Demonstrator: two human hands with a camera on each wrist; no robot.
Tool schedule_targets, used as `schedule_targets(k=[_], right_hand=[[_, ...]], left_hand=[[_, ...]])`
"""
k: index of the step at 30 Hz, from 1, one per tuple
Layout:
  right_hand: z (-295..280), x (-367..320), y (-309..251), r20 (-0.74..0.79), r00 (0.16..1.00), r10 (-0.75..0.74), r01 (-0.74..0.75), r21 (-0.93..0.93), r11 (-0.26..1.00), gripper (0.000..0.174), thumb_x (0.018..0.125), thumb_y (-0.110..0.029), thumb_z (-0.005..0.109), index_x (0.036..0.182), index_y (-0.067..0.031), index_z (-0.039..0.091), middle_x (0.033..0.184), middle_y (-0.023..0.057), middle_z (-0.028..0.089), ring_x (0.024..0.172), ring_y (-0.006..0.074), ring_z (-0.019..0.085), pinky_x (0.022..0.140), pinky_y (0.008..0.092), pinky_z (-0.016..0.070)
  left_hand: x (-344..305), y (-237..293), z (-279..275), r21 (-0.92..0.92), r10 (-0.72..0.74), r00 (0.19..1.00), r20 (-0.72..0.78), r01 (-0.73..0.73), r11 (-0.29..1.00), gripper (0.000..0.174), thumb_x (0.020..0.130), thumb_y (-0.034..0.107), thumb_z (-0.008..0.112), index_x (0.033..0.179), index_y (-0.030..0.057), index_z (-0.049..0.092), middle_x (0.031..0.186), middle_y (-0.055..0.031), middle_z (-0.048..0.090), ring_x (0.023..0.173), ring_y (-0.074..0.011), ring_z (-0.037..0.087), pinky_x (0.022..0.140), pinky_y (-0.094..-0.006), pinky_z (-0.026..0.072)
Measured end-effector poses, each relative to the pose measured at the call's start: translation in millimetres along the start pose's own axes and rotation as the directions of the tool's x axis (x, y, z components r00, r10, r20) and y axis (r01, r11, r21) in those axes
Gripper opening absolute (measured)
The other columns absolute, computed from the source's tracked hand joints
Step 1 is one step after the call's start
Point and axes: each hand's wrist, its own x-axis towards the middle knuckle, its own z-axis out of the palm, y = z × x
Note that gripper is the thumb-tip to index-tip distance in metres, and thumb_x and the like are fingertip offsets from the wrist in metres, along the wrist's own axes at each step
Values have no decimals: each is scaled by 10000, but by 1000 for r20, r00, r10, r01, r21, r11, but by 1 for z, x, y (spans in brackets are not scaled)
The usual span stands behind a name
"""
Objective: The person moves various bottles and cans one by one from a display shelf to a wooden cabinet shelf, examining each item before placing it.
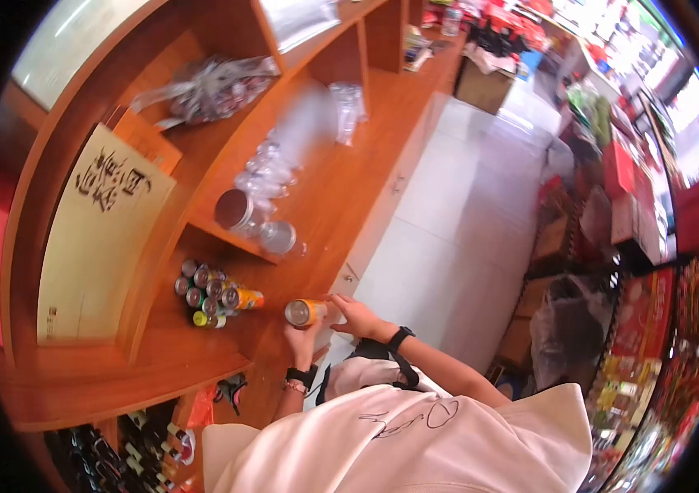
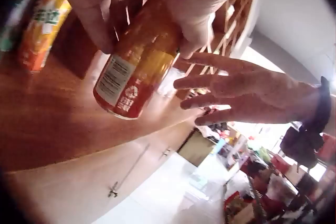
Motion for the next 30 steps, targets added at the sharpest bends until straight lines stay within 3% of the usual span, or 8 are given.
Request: schedule_targets(k=[3, 5, 7, 11, 16, 21, 23, 30], right_hand=[[-23, -51, 4, -222, 973, -60, 54, -33, 998, 683, 679, -121, 719, 1289, -106, 412, 1207, 170, 520, 1076, 363, 530, 911, 417, 448], [-38, -93, 5, -285, 955, 83, -61, 88, 994, 661, 665, -96, 730, 1263, -97, 448, 1204, 159, 528, 1097, 336, 525, 925, 395, 443], [-49, -140, 8, -469, 873, 133, -90, 114, 989, 631, 672, -86, 730, 1245, -88, 467, 1197, 147, 542, 1061, 312, 558, 936, 375, 439], [-53, -235, 7, -697, 647, 308, -223, 213, 951, 637, 658, -107, 762, 1224, -68, 472, 1155, 136, 579, 1001, 299, 600, 888, 358, 498], [-29, -340, -4, -838, 330, 435, -241, 370, 897, 634, 622, -84, 797, 1172, -34, 485, 1099, 139, 606, 1017, 266, 613, 896, 365, 507], [10, -430, -22, -872, 70, 484, -234, 457, 858, 581, 638, -56, 787, 1138, -28, 494, 1056, 124, 610, 995, 232, 623, 886, 350, 511], [26, -461, -26, -844, -16, 536, -202, 528, 825, 560, 637, -93, 801, 1107, -42, 503, 1059, 136, 622, 996, 279, 626, 871, 357, 519], [80, -553, -35, -801, -296, 521, -260, 592, 763, 555, 623, -101, 823, 1082, -48, 516, 1023, 111, 628, 972, 237, 634, 870, 343, 518]], left_hand=[[-16, 27, 41, 163, 61, 954, 294, -113, 980, 467, 642, 96, 813, 1038, -13, 592, 977, -64, 649, 887, -153, 623, 807, -312, 508], [-21, 11, 70, 197, 138, 882, 451, -249, 948, 508, 611, 186, 835, 1027, 33, 587, 906, -109, 652, 832, -186, 642, 745, -320, 512], [-35, 38, 108, 83, 153, 726, 670, -278, 957, 521, 608, 233, 839, 1028, 50, 590, 908, -108, 659, 841, -216, 652, 736, -330, 517], [-68, 81, 176, 83, 149, 324, 934, -604, 792, 553, 601, 296, 842, 1039, 64, 596, 933, -102, 668, 852, -242, 662, 734, -340, 535], [-152, 92, 241, -145, 139, -61, 988, -656, 741, 589, 590, 334, 857, 1041, 60, 595, 884, -98, 673, 809, -226, 675, 716, -333, 541], [-244, 89, 275, -277, 85, -335, 938, -581, 766, 603, 603, 339, 849, 1073, 64, 591, 939, -93, 669, 847, -219, 671, 742, -327, 538], [-280, 85, 287, -313, 59, -428, 902, -552, 773, 587, 616, 365, 835, 1070, 85, 590, 950, -73, 666, 859, -224, 663, 740, -331, 533], [-399, 77, 304, -374, -20, -624, 781, -492, 786, 587, 644, 282, 839, 1121, 72, 571, 1015, -105, 654, 922, -242, 652, 792, -336, 528]])
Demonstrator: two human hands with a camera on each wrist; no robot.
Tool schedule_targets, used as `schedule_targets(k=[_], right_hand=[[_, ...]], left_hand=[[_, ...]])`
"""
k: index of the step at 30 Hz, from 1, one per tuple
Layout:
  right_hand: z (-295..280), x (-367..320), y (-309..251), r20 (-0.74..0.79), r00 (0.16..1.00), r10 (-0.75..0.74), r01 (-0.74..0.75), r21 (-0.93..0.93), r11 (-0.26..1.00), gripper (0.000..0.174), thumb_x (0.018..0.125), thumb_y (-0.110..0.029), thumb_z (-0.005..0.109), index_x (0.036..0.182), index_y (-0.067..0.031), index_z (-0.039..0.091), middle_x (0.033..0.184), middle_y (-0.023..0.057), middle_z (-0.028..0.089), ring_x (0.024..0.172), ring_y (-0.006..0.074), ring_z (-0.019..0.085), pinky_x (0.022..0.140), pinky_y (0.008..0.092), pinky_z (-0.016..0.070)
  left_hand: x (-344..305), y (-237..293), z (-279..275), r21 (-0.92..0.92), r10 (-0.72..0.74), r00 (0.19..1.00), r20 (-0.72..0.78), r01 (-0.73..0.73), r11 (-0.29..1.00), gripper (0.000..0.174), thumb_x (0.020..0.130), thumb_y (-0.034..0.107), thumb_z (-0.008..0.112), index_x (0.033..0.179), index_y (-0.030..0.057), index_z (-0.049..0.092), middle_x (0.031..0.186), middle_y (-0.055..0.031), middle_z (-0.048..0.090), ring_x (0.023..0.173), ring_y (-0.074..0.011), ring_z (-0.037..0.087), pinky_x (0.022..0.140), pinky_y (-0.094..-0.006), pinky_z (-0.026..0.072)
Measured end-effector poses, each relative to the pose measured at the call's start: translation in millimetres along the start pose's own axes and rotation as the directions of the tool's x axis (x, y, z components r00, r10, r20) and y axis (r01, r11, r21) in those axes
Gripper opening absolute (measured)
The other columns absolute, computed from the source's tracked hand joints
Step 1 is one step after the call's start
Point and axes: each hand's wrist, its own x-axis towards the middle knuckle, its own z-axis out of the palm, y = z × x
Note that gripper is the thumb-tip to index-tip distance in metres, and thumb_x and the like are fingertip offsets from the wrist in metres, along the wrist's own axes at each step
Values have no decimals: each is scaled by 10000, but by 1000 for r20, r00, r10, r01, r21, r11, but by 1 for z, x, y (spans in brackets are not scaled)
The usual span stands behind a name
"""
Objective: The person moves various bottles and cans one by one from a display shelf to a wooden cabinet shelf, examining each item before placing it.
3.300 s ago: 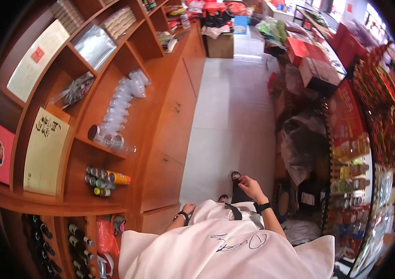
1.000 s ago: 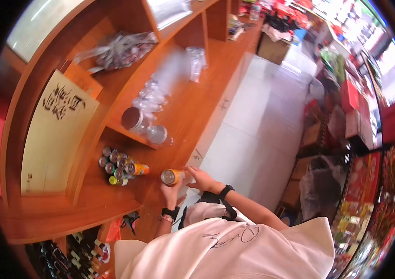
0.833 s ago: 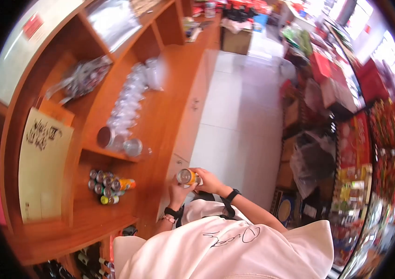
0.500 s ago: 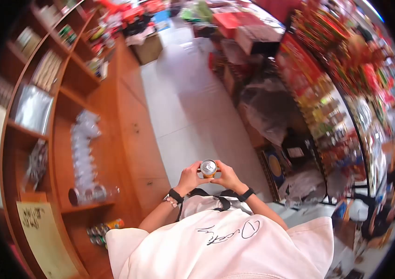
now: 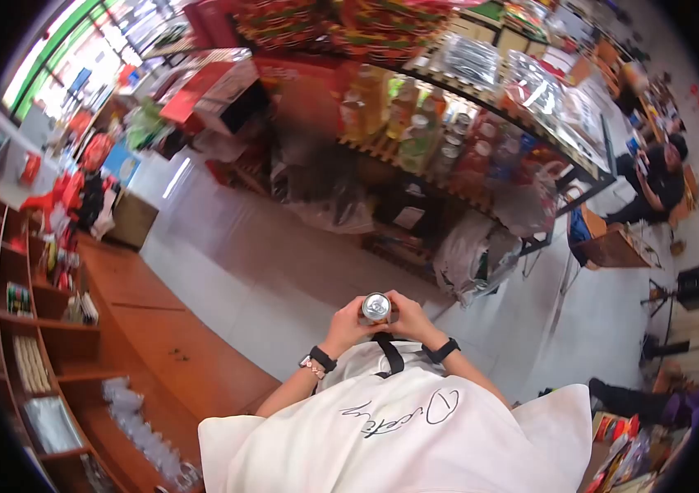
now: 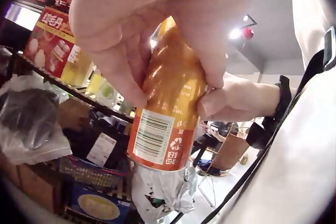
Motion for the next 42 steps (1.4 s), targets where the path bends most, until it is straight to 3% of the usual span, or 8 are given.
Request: schedule_targets(k=[5, 7, 15, 23, 29, 37, 39, 42], right_hand=[[-43, -11, 19, -137, 987, 89, -80, 75, 994, 550, 616, -53, 805, 1083, -45, 514, 1043, 111, 621, 996, 241, 624, 878, 341, 516], [-50, -12, 32, -206, 974, 99, -80, 98, 992, 554, 625, -89, 805, 1094, -56, 513, 1040, 113, 619, 983, 281, 616, 837, 351, 505], [-84, 14, 58, -443, 875, 195, -156, 124, 980, 557, 615, -70, 775, 1100, -67, 502, 1035, 120, 605, 995, 315, 591, 825, 369, 479], [-148, 86, 72, -637, 744, 201, -193, 84, 978, 533, 659, -146, 772, 1115, -52, 512, 1044, 147, 613, 996, 316, 603, 820, 365, 484], [-173, 137, 66, -666, 725, 179, -197, 48, 979, 495, 672, -111, 736, 1113, -63, 516, 1043, 152, 616, 997, 335, 599, 814, 374, 482], [-164, 177, 61, -539, 809, 233, -187, 141, 972, 500, 672, -124, 745, 1114, -72, 518, 1045, 139, 619, 992, 329, 602, 818, 368, 485], [-157, 183, 69, -475, 856, 205, -147, 157, 977, 502, 676, -126, 741, 1120, -69, 515, 1059, 139, 616, 998, 324, 602, 819, 361, 490], [-150, 188, 74, -449, 875, 184, -143, 124, 982, 503, 691, -127, 739, 1132, -65, 506, 1066, 132, 609, 997, 285, 608, 819, 344, 486]], left_hand=[[44, 24, 35, -21, 96, 991, 89, -95, 995, 555, 685, 234, 802, 1143, 64, 538, 1000, -106, 658, 901, -263, 660, 762, -349, 529], [60, 35, 42, -102, 55, 981, 184, -37, 994, 559, 696, 202, 787, 1172, 68, 527, 1058, -121, 636, 956, -274, 639, 813, -344, 511], [148, 37, 66, -121, 140, 889, 436, -96, 988, 610, 729, 165, 746, 1261, 81, 461, 1251, -148, 495, 1120, -309, 532, 929, -362, 446], [268, 50, 79, -111, 270, 845, 462, -247, 963, 674, 708, 152, 727, 1296, 57, 413, 1261, -190, 488, 1155, -368, 484, 957, -399, 421], [321, 60, 68, -58, 241, 881, 406, -239, 969, 644, 684, 209, 768, 1227, 47, 462, 1213, -157, 514, 1134, -341, 509, 929, -387, 436], [329, 40, 40, -31, 218, 932, 289, -218, 975, 633, 685, 261, 765, 1205, 54, 469, 1154, -155, 542, 1084, -338, 532, 903, -406, 446], [326, 41, 30, 9, 100, 947, 304, -108, 994, 590, 683, 266, 767, 1161, 61, 489, 1115, -145, 566, 1040, -329, 560, 862, -408, 462], [322, 34, 26, 23, 71, 963, 261, -80, 997, 559, 674, 245, 779, 1130, 68, 508, 1088, -128, 588, 1005, -304, 586, 834, -381, 476]])
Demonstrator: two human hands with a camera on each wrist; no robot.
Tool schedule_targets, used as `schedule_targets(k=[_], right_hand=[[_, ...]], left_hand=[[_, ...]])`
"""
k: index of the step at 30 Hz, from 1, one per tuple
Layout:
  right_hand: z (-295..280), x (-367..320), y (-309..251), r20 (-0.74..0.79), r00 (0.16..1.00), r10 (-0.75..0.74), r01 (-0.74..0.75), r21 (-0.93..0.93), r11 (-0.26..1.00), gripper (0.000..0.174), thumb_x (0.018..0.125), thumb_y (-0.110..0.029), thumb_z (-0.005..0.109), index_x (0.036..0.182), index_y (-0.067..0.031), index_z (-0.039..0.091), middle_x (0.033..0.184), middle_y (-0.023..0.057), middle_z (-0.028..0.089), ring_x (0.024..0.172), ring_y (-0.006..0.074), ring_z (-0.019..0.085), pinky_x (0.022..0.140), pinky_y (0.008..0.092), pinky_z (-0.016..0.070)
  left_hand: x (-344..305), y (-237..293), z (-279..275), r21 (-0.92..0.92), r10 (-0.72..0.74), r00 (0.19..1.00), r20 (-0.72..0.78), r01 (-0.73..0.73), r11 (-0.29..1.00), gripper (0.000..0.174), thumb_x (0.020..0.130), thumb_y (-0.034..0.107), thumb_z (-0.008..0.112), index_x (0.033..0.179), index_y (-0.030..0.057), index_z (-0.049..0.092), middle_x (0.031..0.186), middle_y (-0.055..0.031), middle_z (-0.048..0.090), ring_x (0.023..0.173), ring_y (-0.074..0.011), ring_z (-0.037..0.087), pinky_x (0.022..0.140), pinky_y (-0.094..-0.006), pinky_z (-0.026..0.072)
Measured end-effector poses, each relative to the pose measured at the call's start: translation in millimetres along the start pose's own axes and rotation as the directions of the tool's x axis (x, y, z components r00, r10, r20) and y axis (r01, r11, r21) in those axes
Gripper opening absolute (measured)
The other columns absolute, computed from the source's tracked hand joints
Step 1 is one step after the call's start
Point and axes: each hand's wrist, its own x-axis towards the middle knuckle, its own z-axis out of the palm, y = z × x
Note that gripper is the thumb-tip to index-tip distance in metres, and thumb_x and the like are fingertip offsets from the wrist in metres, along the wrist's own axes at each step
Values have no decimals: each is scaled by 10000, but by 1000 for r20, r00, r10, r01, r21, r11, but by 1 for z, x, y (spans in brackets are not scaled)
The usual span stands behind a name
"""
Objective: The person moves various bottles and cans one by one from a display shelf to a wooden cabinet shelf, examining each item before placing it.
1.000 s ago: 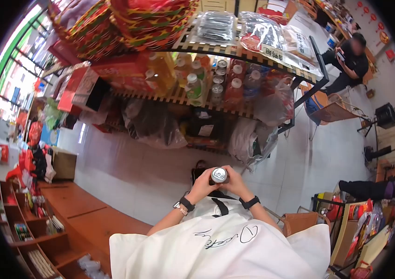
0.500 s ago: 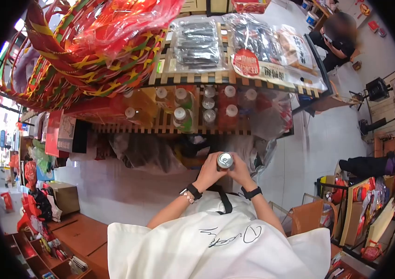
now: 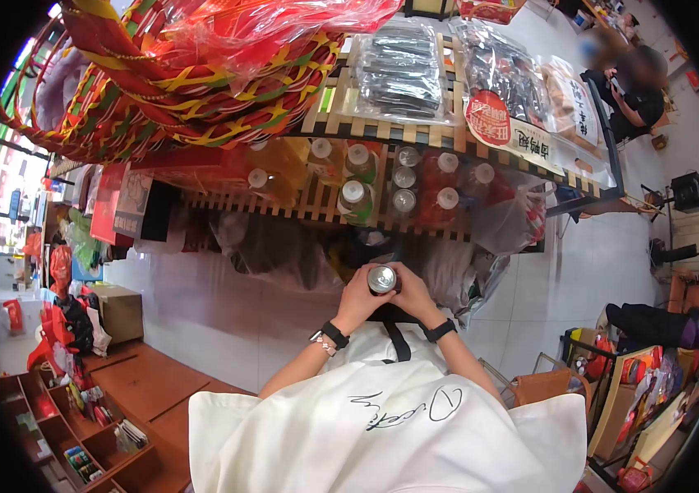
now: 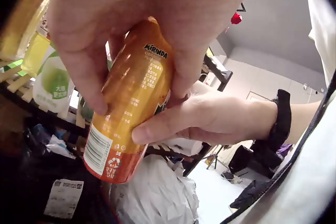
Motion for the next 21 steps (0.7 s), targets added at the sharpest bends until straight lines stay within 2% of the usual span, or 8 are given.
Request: schedule_targets(k=[1, 2, 4, 9, 14, 17, 21], right_hand=[[2, 0, -1, 12, 1000, -20, 21, -30, 999, 500, 704, -126, 741, 1136, -60, 499, 1052, 127, 608, 987, 247, 617, 814, 328, 482], [3, 1, -2, 15, 1000, -26, 26, -29, 999, 500, 704, -126, 741, 1136, -60, 499, 1052, 127, 608, 987, 247, 617, 814, 328, 482], [3, 1, -7, 29, 999, -43, 45, -63, 997, 508, 696, -133, 741, 1139, -71, 500, 1063, 131, 609, 1002, 297, 612, 817, 346, 484], [-4, -6, -10, 66, 997, -44, 52, -121, 991, 539, 672, -161, 753, 1144, -86, 504, 1112, 132, 602, 1033, 336, 583, 835, 384, 491], [-11, -11, -6, 13, 996, -91, 91, -87, 992, 517, 685, -154, 734, 1142, -87, 501, 1076, 154, 605, 1021, 355, 584, 827, 383, 477], [-15, -13, -8, 6, 998, -55, 55, -108, 993, 516, 680, -137, 739, 1129, -86, 491, 1097, 142, 599, 1029, 349, 580, 814, 390, 485], [-14, -14, -2, -47, 994, -95, 89, -123, 988, 524, 676, -147, 745, 1129, -88, 490, 1087, 143, 602, 1026, 353, 579, 817, 384, 484]], left_hand=[[-2, 0, -2, -3, -27, 999, -18, 27, 1000, 550, 669, 221, 788, 1124, 66, 522, 1077, -118, 600, 1003, -282, 595, 843, -355, 476], [-4, 0, -3, -1, -26, 999, -24, 26, 1000, 550, 669, 221, 788, 1124, 66, 522, 1077, -118, 600, 1003, -282, 595, 843, -355, 476], [-8, 0, -3, -7, -42, 998, -50, 42, 999, 535, 665, 219, 790, 1108, 68, 531, 1061, -119, 606, 994, -277, 600, 835, -355, 478], [-13, -6, 6, -23, -36, 997, -62, 34, 999, 533, 661, 216, 791, 1103, 67, 532, 1052, -117, 608, 992, -276, 603, 830, -352, 480], [-10, 3, 9, -6, 47, 998, -41, -47, 999, 541, 660, 215, 791, 1104, 51, 528, 1050, -123, 613, 980, -281, 608, 817, -353, 486], [-8, 3, 11, 2, 61, 998, -20, -61, 998, 561, 659, 227, 793, 1115, 48, 520, 1050, -131, 618, 971, -287, 612, 816, -355, 488], [-4, 6, 12, 45, 88, 996, 1, -88, 995, 565, 651, 246, 796, 1109, 51, 528, 1047, -136, 623, 980, -300, 615, 820, -367, 489]])
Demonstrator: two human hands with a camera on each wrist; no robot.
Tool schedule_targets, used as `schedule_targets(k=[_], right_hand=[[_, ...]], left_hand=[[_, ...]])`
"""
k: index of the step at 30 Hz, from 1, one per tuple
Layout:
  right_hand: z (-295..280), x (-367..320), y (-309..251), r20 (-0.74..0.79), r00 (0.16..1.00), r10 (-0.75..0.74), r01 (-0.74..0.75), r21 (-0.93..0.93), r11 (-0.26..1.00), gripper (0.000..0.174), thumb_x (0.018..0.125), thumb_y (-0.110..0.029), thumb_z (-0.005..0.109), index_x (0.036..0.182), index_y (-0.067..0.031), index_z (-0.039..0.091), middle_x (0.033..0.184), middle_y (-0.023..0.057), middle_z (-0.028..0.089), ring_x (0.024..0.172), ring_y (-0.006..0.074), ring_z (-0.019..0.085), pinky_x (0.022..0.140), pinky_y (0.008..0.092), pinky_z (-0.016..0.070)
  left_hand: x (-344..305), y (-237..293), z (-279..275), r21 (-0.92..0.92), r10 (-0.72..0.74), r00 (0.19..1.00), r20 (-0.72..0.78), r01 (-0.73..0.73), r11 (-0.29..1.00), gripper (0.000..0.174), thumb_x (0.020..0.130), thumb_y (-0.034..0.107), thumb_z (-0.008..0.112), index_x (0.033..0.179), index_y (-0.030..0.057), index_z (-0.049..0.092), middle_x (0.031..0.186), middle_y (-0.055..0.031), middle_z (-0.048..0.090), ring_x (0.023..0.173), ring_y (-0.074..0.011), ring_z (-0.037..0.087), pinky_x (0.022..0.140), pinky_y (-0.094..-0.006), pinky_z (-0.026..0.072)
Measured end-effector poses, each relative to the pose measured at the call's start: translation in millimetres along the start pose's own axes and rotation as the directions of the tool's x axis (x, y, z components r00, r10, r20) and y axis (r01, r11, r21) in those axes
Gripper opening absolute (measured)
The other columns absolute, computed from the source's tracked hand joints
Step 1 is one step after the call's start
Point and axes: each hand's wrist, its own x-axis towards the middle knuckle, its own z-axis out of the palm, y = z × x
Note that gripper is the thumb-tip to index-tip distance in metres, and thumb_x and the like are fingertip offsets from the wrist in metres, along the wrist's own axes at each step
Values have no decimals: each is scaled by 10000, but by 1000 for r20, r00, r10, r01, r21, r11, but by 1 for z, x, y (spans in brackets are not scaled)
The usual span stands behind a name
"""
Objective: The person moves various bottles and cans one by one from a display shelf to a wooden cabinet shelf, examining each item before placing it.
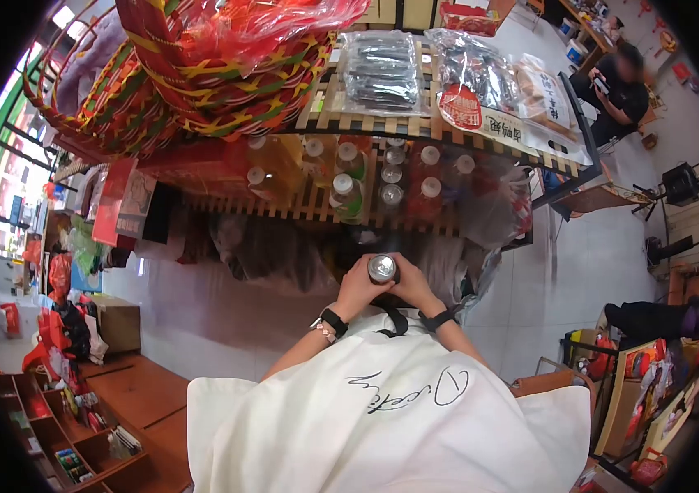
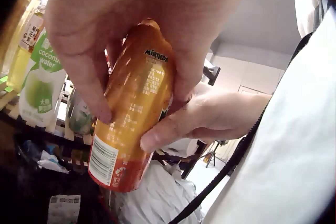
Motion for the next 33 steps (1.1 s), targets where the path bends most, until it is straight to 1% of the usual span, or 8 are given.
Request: schedule_targets(k=[1, 5, 7, 12, 17, 22, 24, 33], right_hand=[[-1, 0, -2, 6, 1000, 17, -17, -2, 1000, 531, 675, -152, 749, 1135, -92, 490, 1091, 144, 601, 1028, 351, 579, 820, 382, 483], [0, 0, -2, 22, 1000, 16, -16, 22, 1000, 550, 670, -163, 756, 1145, -92, 487, 1097, 151, 601, 1028, 350, 581, 824, 388, 484], [2, -2, -1, 35, 999, 36, -36, 19, 999, 552, 670, -176, 757, 1144, -93, 487, 1100, 152, 600, 1032, 355, 578, 824, 393, 484], [10, -8, 17, 37, 998, 44, -44, 1, 999, 543, 673, -201, 740, 1133, -100, 469, 1093, 160, 602, 1024, 380, 569, 802, 424, 486], [7, -19, 22, 160, 983, 95, -99, 13, 995, 556, 662, -235, 766, 1110, -97, 466, 1078, 163, 603, 1009, 383, 570, 784, 424, 482], [4, -17, 26, 218, 976, -10, 10, 2, 1000, 543, 670, -278, 778, 1073, -88, 469, 1029, 165, 612, 993, 385, 569, 779, 420, 474], [-5, -18, 23, 296, 955, -2, 14, -39, 999, 536, 675, -275, 774, 1073, -82, 472, 1048, 171, 607, 996, 386, 568, 781, 421, 475], [-52, -69, 48, 393, 919, -6, 21, -34, 999, 545, 662, -249, 775, 1082, -89, 467, 1057, 173, 601, 1001, 383, 570, 792, 424, 474]], left_hand=[[1, 2, -3, 2, 8, 1000, 13, -8, 1000, 574, 659, 275, 781, 1123, 66, 514, 1057, -152, 613, 999, -335, 595, 815, -407, 488], [0, 4, -6, -17, -46, 998, 31, 47, 999, 585, 640, 249, 799, 1123, 53, 535, 1051, -134, 630, 991, -295, 614, 828, -365, 488], [2, 0, -5, -14, -12, 1000, 26, 12, 1000, 587, 638, 249, 800, 1128, 57, 541, 1052, -133, 636, 990, -289, 618, 831, -361, 488], [-1, -8, 1, -51, 13, 997, 75, -9, 999, 568, 649, 269, 784, 1123, 63, 549, 1067, -150, 627, 979, -323, 616, 815, -390, 496], [-15, -8, 6, -2, -87, 986, 140, 89, 996, 580, 639, 279, 800, 1105, 44, 548, 1022, -148, 652, 971, -292, 632, 809, -360, 493], [-28, 3, 8, 1, -145, 985, 94, 146, 989, 594, 637, 286, 803, 1115, 43, 547, 1018, -166, 655, 958, -316, 636, 807, -379, 497], [-35, 8, 15, -24, -173, 984, 43, 174, 984, 608, 641, 291, 803, 1132, 44, 544, 1020, -165, 653, 968, -313, 633, 818, -373, 498], [-75, 50, 83, -34, -283, 958, -40, 282, 959, 600, 649, 298, 794, 1146, 72, 548, 1029, -148, 652, 956, -311, 633, 822, -375, 499]])
